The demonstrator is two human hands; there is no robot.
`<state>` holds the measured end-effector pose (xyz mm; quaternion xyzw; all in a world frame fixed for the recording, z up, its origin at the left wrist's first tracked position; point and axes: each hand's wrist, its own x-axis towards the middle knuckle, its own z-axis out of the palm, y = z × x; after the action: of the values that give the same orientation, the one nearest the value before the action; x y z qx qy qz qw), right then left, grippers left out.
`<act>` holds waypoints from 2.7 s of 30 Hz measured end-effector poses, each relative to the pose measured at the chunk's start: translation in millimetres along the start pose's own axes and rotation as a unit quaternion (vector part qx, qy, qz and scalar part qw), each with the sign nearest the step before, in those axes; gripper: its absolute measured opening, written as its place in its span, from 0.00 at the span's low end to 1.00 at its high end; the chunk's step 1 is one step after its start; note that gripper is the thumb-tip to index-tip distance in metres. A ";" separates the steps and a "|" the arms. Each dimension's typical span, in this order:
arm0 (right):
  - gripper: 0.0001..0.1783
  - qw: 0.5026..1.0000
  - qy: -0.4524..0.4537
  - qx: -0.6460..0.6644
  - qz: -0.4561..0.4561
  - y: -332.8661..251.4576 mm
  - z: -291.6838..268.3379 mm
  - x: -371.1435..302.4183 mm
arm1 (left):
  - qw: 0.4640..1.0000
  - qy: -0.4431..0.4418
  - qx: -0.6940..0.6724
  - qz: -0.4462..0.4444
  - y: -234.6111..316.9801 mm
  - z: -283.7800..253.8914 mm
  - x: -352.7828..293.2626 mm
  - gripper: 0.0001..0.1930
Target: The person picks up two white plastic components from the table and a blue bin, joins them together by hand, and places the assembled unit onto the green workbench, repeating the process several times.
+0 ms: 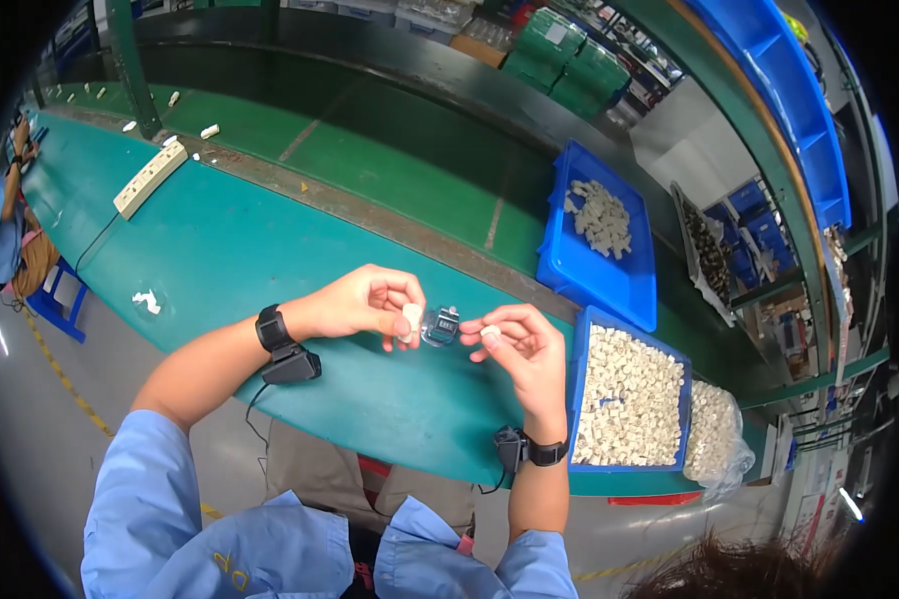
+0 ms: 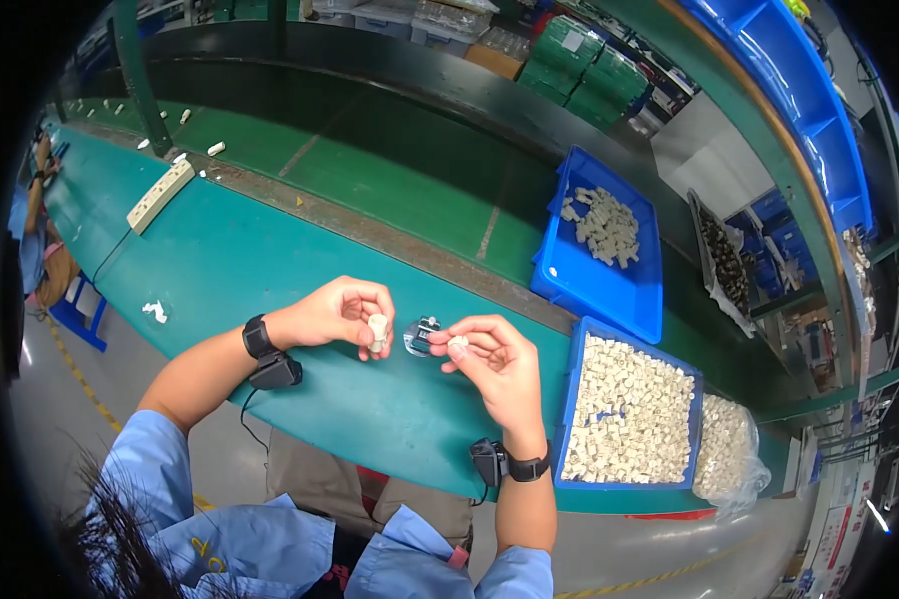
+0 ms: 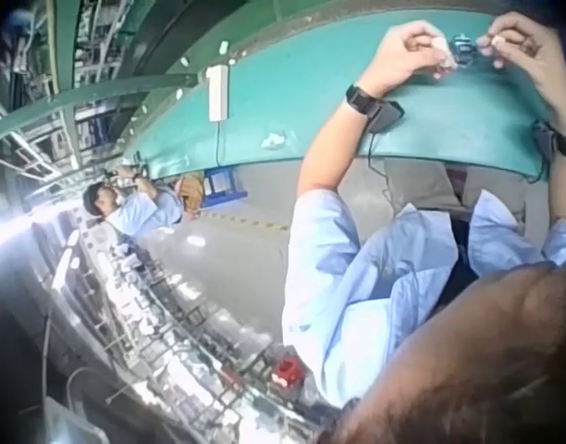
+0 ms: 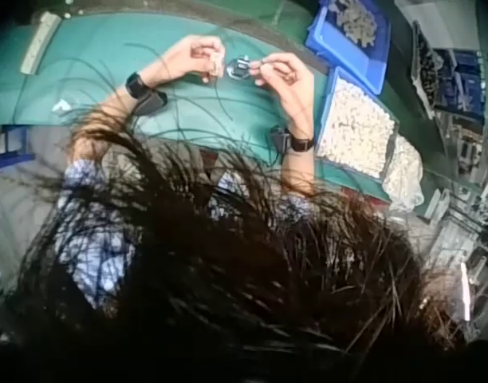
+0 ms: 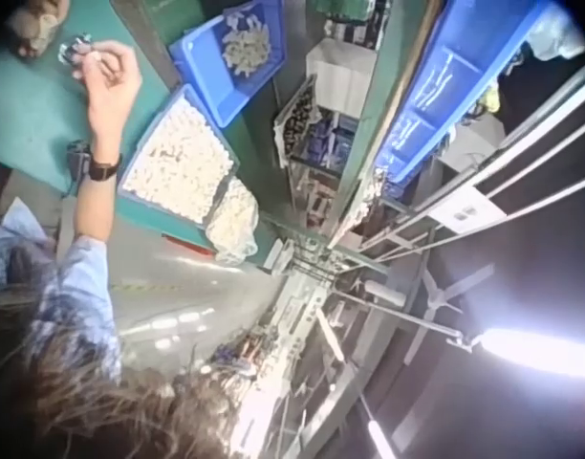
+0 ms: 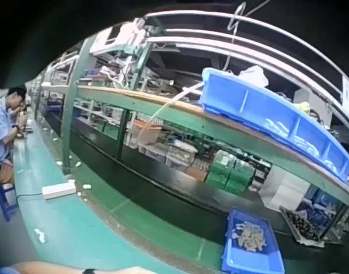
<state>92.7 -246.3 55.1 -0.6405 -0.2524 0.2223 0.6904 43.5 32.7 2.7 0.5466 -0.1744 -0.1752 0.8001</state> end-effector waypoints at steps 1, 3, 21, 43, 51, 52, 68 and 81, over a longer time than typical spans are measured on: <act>0.07 1.000 0.003 0.005 0.004 4.5 -0.9 0.7 | 1.000 0.000 -0.002 -0.007 -1.7 3.1 1.0 0.16; 0.08 0.998 -0.008 0.058 0.007 12.3 -1.5 -0.3 | 0.998 0.023 0.053 0.028 -5.4 10.6 2.9 0.15; 0.09 0.992 -0.028 0.122 0.022 25.5 8.3 -4.1 | 0.936 0.113 0.301 0.141 -9.4 28.7 -1.6 0.19; 0.13 0.996 -0.020 0.080 0.029 20.1 18.3 -9.4 | 0.933 0.119 0.307 0.143 -9.0 32.1 -1.7 0.18; 0.14 0.998 -0.017 0.063 -0.012 19.5 19.1 -7.6 | 0.932 0.115 0.309 0.147 -9.0 33.4 -2.7 0.18; 0.14 0.997 -0.005 0.073 -0.008 18.4 20.6 -7.6 | 0.933 0.114 0.307 0.150 -9.5 33.4 -2.8 0.18; 0.12 0.997 0.036 0.049 -0.048 35.8 33.8 -13.6 | 0.910 0.134 0.342 0.192 -13.0 33.1 -4.4 0.16; 0.12 0.993 0.049 0.028 -0.102 41.4 40.5 -15.0 | 0.910 0.153 0.328 0.203 -12.9 36.0 -7.9 0.17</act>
<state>56.1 -221.1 15.1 -0.6021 -0.2761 0.1262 0.7385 18.5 2.7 2.2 0.7510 -0.2051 0.1442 0.6108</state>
